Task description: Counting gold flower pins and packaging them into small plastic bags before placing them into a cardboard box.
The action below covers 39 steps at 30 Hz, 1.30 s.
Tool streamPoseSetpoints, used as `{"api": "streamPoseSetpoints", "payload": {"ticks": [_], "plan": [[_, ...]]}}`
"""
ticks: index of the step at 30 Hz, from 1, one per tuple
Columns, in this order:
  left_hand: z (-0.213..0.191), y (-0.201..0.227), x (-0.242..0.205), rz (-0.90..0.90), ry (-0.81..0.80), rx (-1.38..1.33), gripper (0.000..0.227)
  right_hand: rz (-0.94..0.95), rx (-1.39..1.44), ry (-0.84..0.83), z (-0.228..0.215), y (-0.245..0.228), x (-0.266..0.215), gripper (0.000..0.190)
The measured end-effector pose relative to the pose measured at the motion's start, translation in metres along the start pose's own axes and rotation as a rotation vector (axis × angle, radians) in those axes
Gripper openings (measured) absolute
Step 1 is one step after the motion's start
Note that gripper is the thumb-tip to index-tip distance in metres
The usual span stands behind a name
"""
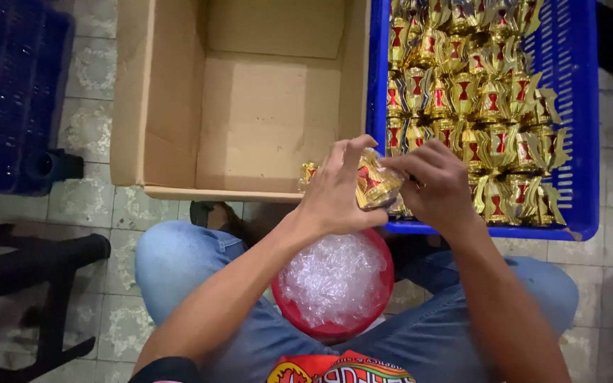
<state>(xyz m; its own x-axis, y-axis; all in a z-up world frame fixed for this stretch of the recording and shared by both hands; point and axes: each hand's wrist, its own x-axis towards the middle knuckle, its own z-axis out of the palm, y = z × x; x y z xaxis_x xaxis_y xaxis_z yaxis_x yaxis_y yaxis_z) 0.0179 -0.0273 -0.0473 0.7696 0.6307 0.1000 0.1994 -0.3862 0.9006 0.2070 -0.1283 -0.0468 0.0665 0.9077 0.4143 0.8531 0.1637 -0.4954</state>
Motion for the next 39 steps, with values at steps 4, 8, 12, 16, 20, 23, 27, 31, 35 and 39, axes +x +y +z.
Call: {"api": "streamPoseSetpoints", "payload": {"ticks": [4, 8, 12, 16, 20, 23, 27, 31, 35, 39], "plan": [[0.008, -0.006, 0.001, 0.044, 0.053, 0.060, 0.100, -0.019, -0.018, 0.185, 0.011, 0.013, -0.002, 0.020], [0.014, -0.004, 0.001, 0.223, 0.237, 0.137, 0.092, 0.212, 0.227, 0.129, 0.000, -0.008, 0.011, 0.036], [0.022, -0.005, -0.003, 0.317, 0.289, 0.119, 0.086, 0.296, 0.245, 0.108, 0.002, -0.002, 0.007, 0.021], [0.025, -0.010, -0.003, 0.312, 0.277, 0.084, 0.083, 0.344, 0.243, 0.166, 0.002, 0.000, 0.003, 0.020], [0.021, -0.008, 0.000, 0.300, 0.237, 0.093, 0.092, 0.175, 0.166, 0.148, -0.013, -0.018, 0.018, 0.035], [0.021, -0.008, -0.002, 0.264, 0.174, 0.043, 0.093, 0.070, 0.079, 0.136, -0.016, -0.023, 0.017, 0.041], [0.012, -0.003, -0.004, 0.176, 0.023, 0.056, 0.097, 0.045, -0.099, 0.272, 0.005, 0.007, -0.006, 0.031], [0.002, 0.004, -0.002, 0.108, 0.012, 0.049, 0.099, 0.121, -0.044, 0.224, -0.013, -0.015, 0.012, 0.035], [-0.004, 0.004, 0.002, 0.051, 0.070, 0.020, 0.095, 0.142, 0.153, 0.054, -0.027, -0.027, 0.020, 0.056], [-0.021, -0.001, 0.013, 0.007, 0.153, -0.032, 0.097, 0.033, 0.133, -0.086, -0.001, -0.010, -0.006, 0.034]]}}
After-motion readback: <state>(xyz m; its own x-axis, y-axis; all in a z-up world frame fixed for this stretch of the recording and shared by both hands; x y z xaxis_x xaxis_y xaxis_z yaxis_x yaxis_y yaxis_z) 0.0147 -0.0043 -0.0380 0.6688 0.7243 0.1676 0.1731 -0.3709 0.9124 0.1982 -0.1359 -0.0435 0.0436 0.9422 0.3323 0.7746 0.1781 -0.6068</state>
